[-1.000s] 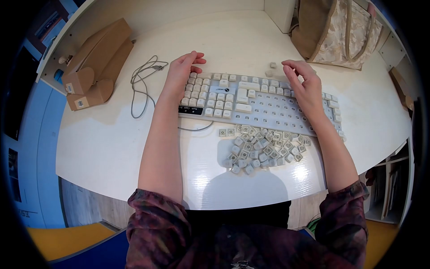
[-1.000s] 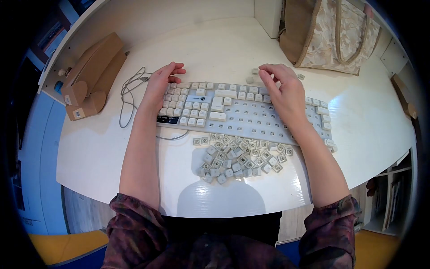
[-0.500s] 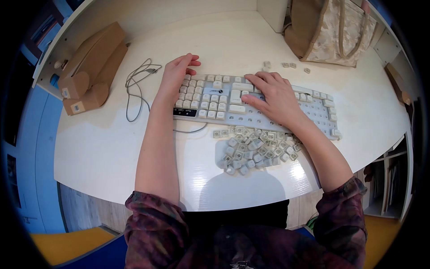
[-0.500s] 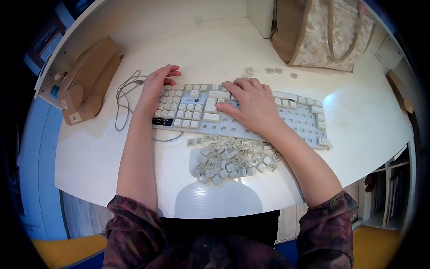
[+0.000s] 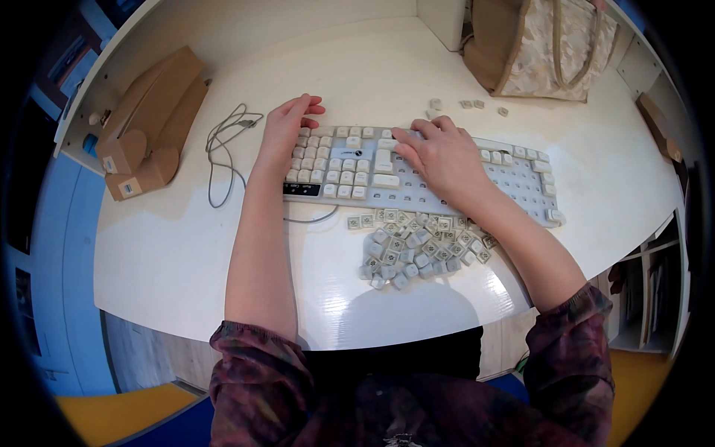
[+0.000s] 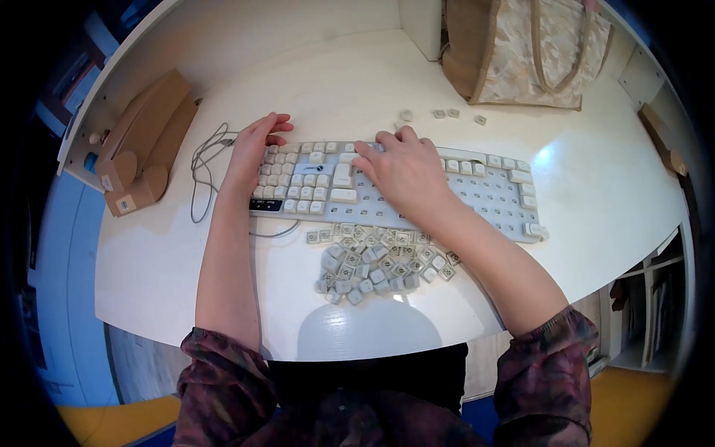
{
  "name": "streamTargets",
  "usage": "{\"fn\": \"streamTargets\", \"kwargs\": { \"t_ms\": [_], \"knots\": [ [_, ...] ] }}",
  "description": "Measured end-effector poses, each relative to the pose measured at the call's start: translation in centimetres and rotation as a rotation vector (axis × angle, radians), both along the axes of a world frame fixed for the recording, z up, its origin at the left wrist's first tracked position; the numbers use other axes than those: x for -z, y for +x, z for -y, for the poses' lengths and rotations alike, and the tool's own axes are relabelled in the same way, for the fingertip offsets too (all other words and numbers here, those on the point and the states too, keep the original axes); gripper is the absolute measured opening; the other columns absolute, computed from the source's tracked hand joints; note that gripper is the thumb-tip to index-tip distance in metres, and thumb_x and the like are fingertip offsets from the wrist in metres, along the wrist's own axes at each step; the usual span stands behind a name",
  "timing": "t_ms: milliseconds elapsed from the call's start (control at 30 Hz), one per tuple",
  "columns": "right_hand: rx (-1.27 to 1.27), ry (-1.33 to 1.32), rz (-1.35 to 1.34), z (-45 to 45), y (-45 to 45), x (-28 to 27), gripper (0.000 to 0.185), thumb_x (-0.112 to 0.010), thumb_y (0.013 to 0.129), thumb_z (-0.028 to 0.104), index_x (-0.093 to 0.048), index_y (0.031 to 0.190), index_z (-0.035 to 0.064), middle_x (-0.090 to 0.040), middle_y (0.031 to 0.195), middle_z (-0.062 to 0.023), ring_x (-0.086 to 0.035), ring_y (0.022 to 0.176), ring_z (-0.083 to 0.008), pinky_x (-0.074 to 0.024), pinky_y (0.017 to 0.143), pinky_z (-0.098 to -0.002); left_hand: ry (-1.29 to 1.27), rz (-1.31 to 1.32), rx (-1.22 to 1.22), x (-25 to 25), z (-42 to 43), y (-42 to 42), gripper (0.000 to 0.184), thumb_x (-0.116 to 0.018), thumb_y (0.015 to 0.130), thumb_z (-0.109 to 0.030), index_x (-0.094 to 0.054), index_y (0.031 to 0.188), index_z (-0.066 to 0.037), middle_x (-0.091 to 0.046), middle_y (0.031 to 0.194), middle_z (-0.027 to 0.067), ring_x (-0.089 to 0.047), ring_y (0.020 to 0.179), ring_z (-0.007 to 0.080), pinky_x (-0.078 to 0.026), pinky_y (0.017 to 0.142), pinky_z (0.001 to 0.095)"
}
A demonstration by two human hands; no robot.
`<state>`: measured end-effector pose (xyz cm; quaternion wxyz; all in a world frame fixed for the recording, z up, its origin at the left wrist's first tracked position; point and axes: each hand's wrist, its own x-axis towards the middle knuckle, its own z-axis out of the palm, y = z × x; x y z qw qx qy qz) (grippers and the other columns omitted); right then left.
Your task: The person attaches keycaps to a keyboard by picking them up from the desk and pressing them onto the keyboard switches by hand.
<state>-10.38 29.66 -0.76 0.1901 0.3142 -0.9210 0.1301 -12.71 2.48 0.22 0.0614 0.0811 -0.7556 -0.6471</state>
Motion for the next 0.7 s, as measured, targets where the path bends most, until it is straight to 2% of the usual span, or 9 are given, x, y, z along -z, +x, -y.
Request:
{"fn": "streamTargets", "kwargs": {
  "t_ms": [133,233,333,433,533,700],
  "knots": [
    [0.016,-0.031,-0.065,0.1,-0.1,0.4,0.030,-0.057,0.097,0.038,-0.072,0.109,0.0155,-0.068,0.106,-0.0037,-0.062,0.100,-0.0251,-0.0514,0.084,-0.0395,-0.004,0.004,0.001,-0.1,-0.1,0.0,0.038,-0.055,0.101,-0.034,-0.069,0.116,-0.001,-0.069,0.102,0.0044,-0.052,0.083,0.0114,-0.046,0.079,0.0253],
    [-0.037,-0.177,-0.236,0.2,-0.5,1.0,0.026,-0.056,0.098,0.034,-0.074,0.100,0.0148,-0.070,0.107,-0.0027,-0.062,0.102,-0.0241,-0.0518,0.083,-0.0390,0.016,0.003,0.004,0.0,0.0,0.0,0.038,-0.056,0.101,-0.033,-0.068,0.116,0.000,-0.069,0.102,0.0045,-0.052,0.082,0.0109,-0.047,0.078,0.0250],
    [-0.093,-0.274,-0.219,-0.4,-0.9,0.2,0.025,-0.057,0.098,0.031,-0.073,0.095,0.0126,-0.072,0.099,-0.0047,-0.066,0.096,-0.0257,-0.0527,0.079,-0.0398,0.029,-0.012,0.012,0.1,0.0,0.0,0.038,-0.056,0.101,-0.033,-0.068,0.117,0.000,-0.069,0.102,0.0047,-0.052,0.081,0.0108,-0.047,0.078,0.0251],
    [0.215,-0.355,0.123,-2.1,-1.8,-1.0,0.023,-0.058,0.098,0.029,-0.071,0.096,0.0109,-0.073,0.087,-0.0072,-0.068,0.085,-0.0276,-0.0525,0.074,-0.0413,0.057,-0.007,-0.001,0.1,0.0,0.1,0.038,-0.055,0.101,-0.033,-0.068,0.117,0.000,-0.069,0.102,0.0048,-0.052,0.081,0.0108,-0.047,0.078,0.0253],
    [0.342,-0.415,0.243,-4.6,-3.3,-2.3,0.024,-0.060,0.097,0.032,-0.070,0.097,0.0101,-0.072,0.082,-0.0090,-0.069,0.079,-0.0290,-0.0520,0.069,-0.0423,0.043,0.000,-0.003,0.0,0.0,0.0,0.038,-0.055,0.102,-0.032,-0.068,0.117,0.000,-0.069,0.102,0.0050,-0.052,0.081,0.0108,-0.047,0.078,0.0254],
    [0.435,-0.287,0.203,-7.8,-5.0,-1.4,0.025,-0.063,0.094,0.034,-0.070,0.101,0.0111,-0.073,0.087,-0.0080,-0.070,0.083,-0.0270,-0.0525,0.071,-0.0395,0.032,-0.017,0.005,0.3,0.2,-0.1,0.038,-0.055,0.102,-0.032,-0.068,0.116,0.000,-0.069,0.102,0.0051,-0.052,0.081,0.0109,-0.047,0.077,0.0256]
  ]
}}
